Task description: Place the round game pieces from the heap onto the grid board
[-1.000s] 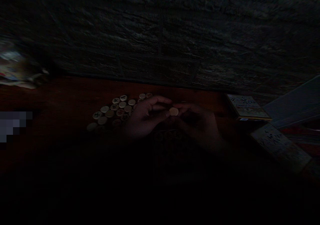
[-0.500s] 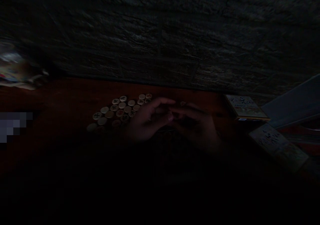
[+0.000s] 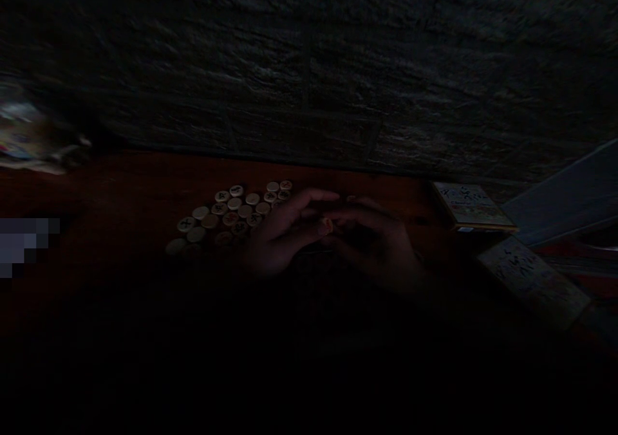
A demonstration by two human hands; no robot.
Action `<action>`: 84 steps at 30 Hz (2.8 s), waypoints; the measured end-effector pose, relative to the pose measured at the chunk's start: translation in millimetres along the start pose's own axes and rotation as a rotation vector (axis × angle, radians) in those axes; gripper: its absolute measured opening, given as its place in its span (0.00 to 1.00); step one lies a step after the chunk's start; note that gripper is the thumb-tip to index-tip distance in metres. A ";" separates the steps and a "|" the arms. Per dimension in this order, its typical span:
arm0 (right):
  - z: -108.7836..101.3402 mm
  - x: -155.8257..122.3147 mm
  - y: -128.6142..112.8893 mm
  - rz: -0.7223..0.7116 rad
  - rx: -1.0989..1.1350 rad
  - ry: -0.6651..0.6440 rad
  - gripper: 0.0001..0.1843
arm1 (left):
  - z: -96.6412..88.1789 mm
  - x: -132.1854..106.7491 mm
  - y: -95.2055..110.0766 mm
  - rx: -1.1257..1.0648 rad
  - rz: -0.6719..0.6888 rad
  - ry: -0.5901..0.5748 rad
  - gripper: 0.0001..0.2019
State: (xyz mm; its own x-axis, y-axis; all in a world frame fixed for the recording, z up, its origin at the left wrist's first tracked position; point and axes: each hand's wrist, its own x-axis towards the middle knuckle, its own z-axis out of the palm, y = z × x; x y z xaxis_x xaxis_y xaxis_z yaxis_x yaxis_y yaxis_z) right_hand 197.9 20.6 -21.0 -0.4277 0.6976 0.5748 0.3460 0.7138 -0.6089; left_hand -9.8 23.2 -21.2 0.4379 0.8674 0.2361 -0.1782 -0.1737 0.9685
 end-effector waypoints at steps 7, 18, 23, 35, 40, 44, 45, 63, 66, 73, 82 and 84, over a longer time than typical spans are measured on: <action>-1.2 0.1 -3.0 0.015 0.007 0.017 0.12 | -3.2 0.2 -1.4 0.049 0.042 0.031 0.18; 3.4 -7.2 -0.2 0.211 0.065 0.102 0.14 | -6.6 -3.5 -12.4 0.103 0.254 0.181 0.15; 2.4 -6.8 0.3 0.170 -0.003 0.135 0.13 | -5.2 -13.9 -4.8 0.288 0.379 0.269 0.15; -33.3 -5.7 -69.4 0.241 0.092 -0.217 0.07 | 3.2 -66.7 49.9 0.808 0.367 0.185 0.11; -21.6 -30.9 -83.0 0.200 0.111 -0.393 0.13 | 0.5 -102.8 36.3 0.966 0.415 0.050 0.12; -14.4 -39.1 -82.5 0.148 0.026 -0.491 0.19 | -3.2 -93.3 23.3 0.921 0.580 -0.002 0.08; -13.5 -40.2 -81.7 0.137 0.006 -0.507 0.21 | -4.4 -89.8 21.8 0.933 0.566 -0.016 0.07; -10.0 -63.4 -81.7 -0.104 -0.273 -0.409 0.23 | -15.3 -91.3 27.3 0.876 0.198 -0.264 0.05; -10.6 -63.0 -83.9 -0.117 -0.284 -0.435 0.19 | -17.9 -90.8 26.3 0.842 0.209 -0.293 0.05; -8.7 -54.9 -93.6 -0.117 -0.256 -0.339 0.21 | -20.8 -87.9 21.0 0.791 0.214 -0.335 0.03; -28.9 -41.4 -87.9 -0.117 -0.253 -0.175 0.08 | -14.6 -87.5 28.6 0.953 0.271 -0.072 0.09; -36.1 -34.9 -69.7 -0.020 -0.243 -0.022 0.07 | -15.3 -85.6 29.4 0.957 0.303 -0.024 0.11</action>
State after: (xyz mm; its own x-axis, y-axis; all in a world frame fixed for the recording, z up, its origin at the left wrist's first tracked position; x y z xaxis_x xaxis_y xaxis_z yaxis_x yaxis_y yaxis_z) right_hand 218.9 -51.3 21.2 -0.4540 0.6835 0.5716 0.5267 0.7233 -0.4466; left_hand -66.0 -49.0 -14.2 0.5114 0.7164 0.4746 0.4936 -0.6970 0.5202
